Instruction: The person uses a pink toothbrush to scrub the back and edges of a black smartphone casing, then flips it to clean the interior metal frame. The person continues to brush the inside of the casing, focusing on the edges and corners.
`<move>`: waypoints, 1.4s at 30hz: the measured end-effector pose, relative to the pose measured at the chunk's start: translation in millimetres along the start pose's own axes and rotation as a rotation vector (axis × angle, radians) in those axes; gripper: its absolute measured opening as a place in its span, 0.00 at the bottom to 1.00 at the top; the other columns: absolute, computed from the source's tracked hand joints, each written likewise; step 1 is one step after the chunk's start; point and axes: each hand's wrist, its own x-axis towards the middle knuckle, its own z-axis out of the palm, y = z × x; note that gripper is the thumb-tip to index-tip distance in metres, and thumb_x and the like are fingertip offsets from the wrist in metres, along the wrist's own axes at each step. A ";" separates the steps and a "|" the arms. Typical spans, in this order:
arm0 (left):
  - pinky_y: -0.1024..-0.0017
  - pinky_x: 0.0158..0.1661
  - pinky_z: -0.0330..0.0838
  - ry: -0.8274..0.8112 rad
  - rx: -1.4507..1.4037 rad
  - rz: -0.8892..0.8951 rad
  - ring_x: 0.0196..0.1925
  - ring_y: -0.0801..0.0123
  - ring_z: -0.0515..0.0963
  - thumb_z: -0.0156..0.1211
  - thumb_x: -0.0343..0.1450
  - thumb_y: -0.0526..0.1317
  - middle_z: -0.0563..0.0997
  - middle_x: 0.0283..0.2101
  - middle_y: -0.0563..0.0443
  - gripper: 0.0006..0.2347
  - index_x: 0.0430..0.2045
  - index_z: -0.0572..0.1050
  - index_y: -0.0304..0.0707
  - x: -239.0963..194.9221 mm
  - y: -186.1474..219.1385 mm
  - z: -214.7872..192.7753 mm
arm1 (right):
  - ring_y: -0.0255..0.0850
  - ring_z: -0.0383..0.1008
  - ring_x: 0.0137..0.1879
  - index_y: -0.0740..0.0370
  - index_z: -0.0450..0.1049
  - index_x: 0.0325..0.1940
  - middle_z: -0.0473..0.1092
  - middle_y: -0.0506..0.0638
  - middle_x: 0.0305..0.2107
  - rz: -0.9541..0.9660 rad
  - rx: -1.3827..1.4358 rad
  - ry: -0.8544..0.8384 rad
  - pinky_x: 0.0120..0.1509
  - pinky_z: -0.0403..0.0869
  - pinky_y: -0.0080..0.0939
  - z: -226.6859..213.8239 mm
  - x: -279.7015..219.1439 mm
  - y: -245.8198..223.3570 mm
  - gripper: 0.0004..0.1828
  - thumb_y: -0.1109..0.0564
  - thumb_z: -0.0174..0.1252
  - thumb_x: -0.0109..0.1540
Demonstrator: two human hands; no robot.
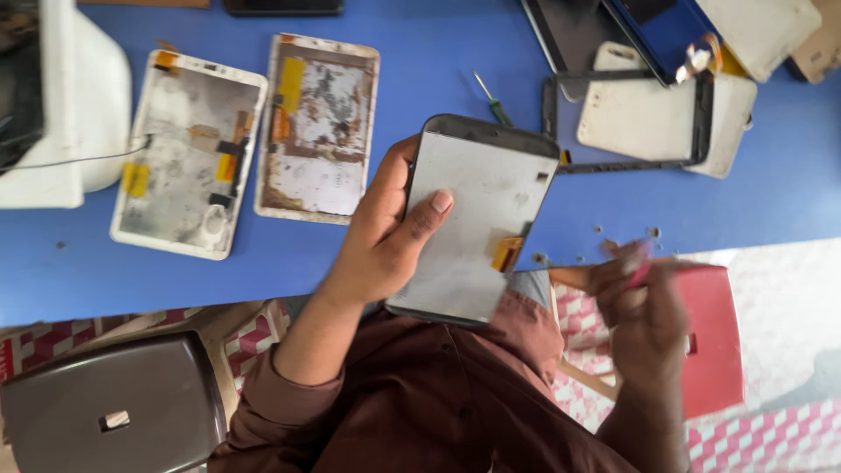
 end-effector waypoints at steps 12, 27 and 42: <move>0.72 0.49 0.82 -0.470 0.427 -0.228 0.49 0.66 0.89 0.60 0.73 0.37 0.84 0.54 0.47 0.22 0.65 0.67 0.44 22.4 17.2 -1.2 | 0.38 0.76 0.38 0.61 0.75 0.60 0.74 0.57 0.39 -0.390 -0.519 -0.037 0.40 0.75 0.33 17.2 34.9 -47.4 0.21 0.75 0.55 0.67; 0.71 0.44 0.79 -0.359 0.764 0.130 0.42 0.65 0.88 0.62 0.75 0.33 0.86 0.45 0.44 0.21 0.64 0.68 0.34 16.0 -3.5 -5.8 | 0.40 0.72 0.35 0.58 0.76 0.60 0.71 0.52 0.34 -0.224 -0.700 -0.081 0.36 0.70 0.40 31.6 12.8 -37.9 0.26 0.77 0.53 0.62; 0.72 0.39 0.82 -0.403 0.666 0.006 0.37 0.66 0.88 0.62 0.73 0.32 0.87 0.39 0.47 0.21 0.63 0.69 0.34 17.7 -6.0 8.7 | 0.45 0.71 0.29 0.62 0.81 0.53 0.71 0.53 0.28 0.102 -0.942 -0.325 0.34 0.70 0.44 6.0 39.6 -118.9 0.38 0.74 0.52 0.38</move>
